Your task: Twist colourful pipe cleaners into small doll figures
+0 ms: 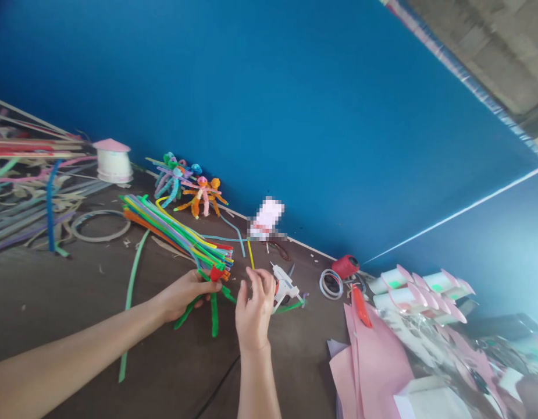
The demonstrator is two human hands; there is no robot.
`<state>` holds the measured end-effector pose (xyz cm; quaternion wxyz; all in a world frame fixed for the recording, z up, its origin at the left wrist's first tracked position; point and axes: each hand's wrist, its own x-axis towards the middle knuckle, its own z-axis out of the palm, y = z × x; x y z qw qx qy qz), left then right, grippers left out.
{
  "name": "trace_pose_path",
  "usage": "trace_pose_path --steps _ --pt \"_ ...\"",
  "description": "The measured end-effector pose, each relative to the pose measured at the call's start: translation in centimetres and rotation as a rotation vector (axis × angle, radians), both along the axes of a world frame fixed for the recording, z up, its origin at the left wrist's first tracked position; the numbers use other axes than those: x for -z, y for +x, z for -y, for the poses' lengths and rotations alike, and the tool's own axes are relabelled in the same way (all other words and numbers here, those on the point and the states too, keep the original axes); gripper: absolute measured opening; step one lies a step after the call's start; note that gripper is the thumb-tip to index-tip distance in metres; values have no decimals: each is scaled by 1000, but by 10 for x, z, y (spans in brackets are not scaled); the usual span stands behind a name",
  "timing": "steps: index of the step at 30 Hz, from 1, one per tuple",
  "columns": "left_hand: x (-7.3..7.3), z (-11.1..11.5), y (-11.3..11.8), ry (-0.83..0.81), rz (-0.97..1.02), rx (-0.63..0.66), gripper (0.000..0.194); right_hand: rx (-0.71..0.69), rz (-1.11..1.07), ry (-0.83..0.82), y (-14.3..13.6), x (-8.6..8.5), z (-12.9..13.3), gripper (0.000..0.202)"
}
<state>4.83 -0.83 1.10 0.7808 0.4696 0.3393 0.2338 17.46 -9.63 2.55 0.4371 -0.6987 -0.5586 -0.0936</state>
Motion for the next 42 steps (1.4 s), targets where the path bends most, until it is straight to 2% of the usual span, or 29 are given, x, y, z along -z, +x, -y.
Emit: trace_pose_path --steps 3,7,9,13,19,23,27,32,36,39,42 --pt "4 -1 1 -37 50 -49 21 -21 -103 59 -9 -4 3 15" --pt "6 -2 1 -78 149 -82 18 -155 -518 -187 -22 2 1 25" --pt "4 -2 0 -71 191 -63 18 -190 -728 -239 -25 8 -3 32" --pt "4 0 -1 13 220 -27 19 -238 -1067 -180 -25 15 -9 28" --pt "13 1 2 89 192 -26 22 -308 -1257 -155 -21 11 -8 17" --pt "12 2 2 84 192 -40 21 -334 -1225 -124 -21 12 -9 15" --pt "6 2 1 56 152 -59 20 -273 -1060 -117 -22 17 -10 12" --pt "4 1 1 -1 120 -61 22 -164 -596 -155 -21 16 -8 8" --pt "6 1 2 -45 118 -77 21 -220 -347 -117 -22 7 -5 11" --pt "5 1 2 -65 125 -84 20 -301 -290 -119 -22 2 -4 16" --pt "4 0 1 -45 118 -77 21 -299 -453 -150 -19 4 -5 12"
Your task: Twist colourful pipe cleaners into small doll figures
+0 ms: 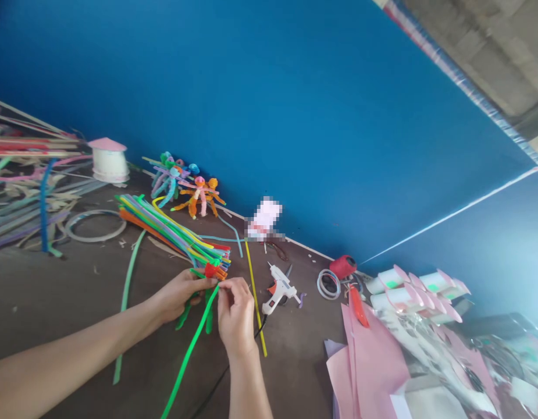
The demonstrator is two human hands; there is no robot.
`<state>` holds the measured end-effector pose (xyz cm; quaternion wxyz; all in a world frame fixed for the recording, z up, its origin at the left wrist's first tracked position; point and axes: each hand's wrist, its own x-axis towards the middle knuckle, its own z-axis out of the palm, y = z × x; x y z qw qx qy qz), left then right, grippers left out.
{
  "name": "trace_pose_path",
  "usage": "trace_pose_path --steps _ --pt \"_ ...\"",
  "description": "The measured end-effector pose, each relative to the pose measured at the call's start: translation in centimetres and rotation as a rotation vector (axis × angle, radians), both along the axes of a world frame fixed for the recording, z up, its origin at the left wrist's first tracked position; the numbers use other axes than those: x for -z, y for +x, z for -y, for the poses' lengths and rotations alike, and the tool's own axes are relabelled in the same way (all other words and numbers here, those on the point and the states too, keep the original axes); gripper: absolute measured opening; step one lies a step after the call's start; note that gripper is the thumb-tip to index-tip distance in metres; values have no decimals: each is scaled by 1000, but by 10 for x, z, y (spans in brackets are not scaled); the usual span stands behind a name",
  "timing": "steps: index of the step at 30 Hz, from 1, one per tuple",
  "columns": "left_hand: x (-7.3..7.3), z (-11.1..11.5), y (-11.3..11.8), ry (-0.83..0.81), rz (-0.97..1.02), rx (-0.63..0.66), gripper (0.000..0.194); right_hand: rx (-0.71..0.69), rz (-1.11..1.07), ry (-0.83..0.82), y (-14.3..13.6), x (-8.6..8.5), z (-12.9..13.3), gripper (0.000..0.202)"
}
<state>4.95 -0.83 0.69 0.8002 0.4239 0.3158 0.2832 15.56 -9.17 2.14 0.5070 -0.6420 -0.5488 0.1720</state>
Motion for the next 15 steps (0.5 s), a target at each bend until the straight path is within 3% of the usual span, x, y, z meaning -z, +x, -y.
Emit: trace_pose_path --steps 5,8,11,15 --pt "1 0 1 167 -69 25 28 -6 -653 -144 5 6 -4 18" --pt "0 2 1 236 -103 23 30 -78 -893 -188 7 5 -4 25" --pt "-5 4 1 263 -127 -16 29 -119 -962 -253 8 4 -2 27" --pt "-7 5 0 281 -146 -58 25 -136 -882 -315 10 7 -1 25"
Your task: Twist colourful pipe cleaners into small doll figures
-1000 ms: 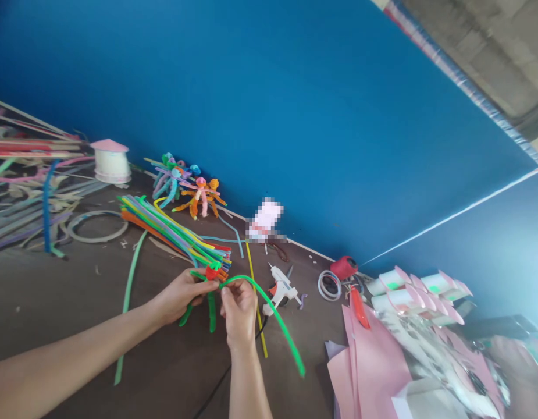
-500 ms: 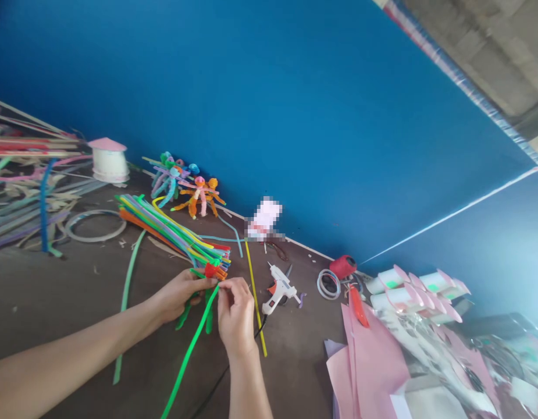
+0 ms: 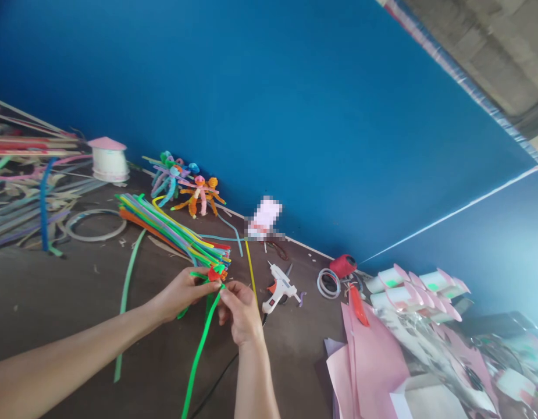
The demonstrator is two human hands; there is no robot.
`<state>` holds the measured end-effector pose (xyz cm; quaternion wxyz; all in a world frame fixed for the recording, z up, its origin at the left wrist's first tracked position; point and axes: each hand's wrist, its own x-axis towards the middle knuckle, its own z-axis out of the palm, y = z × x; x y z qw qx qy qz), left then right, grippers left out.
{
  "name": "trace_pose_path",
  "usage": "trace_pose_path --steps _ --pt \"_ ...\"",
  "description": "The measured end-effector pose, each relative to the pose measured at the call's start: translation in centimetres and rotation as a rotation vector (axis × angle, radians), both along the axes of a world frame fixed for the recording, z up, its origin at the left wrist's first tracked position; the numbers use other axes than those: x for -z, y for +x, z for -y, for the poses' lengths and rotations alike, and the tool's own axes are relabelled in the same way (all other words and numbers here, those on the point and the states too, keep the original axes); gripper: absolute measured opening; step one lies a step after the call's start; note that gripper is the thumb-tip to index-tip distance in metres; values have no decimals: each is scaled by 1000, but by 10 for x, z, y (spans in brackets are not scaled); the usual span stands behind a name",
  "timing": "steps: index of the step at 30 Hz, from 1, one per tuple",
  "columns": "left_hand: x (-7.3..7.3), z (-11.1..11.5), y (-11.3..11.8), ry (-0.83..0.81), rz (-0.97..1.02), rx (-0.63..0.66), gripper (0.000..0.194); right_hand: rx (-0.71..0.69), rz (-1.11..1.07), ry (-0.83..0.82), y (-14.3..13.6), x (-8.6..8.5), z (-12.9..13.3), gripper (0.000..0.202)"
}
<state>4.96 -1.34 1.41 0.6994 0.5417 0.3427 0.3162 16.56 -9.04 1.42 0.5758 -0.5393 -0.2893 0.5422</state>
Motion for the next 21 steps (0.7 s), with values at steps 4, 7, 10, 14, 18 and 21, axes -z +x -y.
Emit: trace_pose_path --steps 4,7,10,14,18,21 --pt "5 -2 0 -47 21 69 27 18 134 20 -1 2 0 21" --pt "7 -2 0 -120 69 117 23 43 264 15 -4 1 -1 16" --pt "5 -2 -1 -248 73 112 18 57 479 43 -7 -2 0 9" --pt "5 -3 -1 -401 71 99 12 121 924 169 -10 -6 1 4" --pt "6 -5 -2 -490 94 139 11 135 1259 252 -11 -10 4 15" --pt "5 -5 -3 -503 106 144 10 136 1354 266 -11 -12 5 20"
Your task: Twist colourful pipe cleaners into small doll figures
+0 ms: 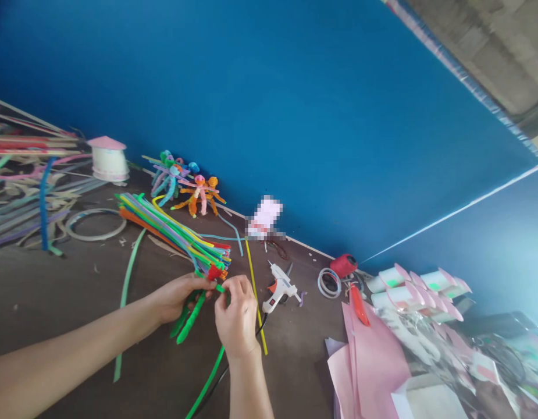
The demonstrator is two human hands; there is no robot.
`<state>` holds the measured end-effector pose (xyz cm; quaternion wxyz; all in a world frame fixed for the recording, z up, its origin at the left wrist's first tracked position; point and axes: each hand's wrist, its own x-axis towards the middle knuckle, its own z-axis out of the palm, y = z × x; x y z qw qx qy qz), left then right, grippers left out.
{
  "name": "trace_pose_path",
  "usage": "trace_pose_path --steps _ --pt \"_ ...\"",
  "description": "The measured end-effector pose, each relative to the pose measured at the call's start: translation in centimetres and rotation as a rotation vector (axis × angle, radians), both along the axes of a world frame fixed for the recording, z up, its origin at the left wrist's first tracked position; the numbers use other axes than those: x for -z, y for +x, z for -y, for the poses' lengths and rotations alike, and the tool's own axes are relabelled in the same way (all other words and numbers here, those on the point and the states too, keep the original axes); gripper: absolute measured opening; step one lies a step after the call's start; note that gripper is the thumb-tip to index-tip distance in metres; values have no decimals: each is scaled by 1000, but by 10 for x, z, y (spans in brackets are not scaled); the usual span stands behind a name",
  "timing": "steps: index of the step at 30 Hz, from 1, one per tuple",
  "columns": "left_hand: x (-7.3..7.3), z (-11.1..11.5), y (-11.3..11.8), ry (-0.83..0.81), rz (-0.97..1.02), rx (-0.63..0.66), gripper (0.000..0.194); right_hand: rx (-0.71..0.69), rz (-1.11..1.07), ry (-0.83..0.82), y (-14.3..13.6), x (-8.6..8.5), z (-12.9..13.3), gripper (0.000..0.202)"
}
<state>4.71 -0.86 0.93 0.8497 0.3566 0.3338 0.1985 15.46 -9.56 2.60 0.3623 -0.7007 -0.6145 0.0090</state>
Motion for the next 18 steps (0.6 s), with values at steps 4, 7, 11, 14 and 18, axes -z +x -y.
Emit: trace_pose_path --steps 4,7,11,14,18 --pt "-2 1 -1 12 14 2 11 11 21 -7 1 0 1 24" --pt "-1 1 -1 59 37 2 16 10 1 -8 2 0 0 23" --pt "-1 0 0 79 22 -7 22 9 -15 -16 3 2 0 21" --pt "-3 -1 -1 33 19 -15 22 28 -27 -7 6 3 -1 15" --pt "-3 -3 -2 -5 40 51 19 120 60 11 16 1 1 8"
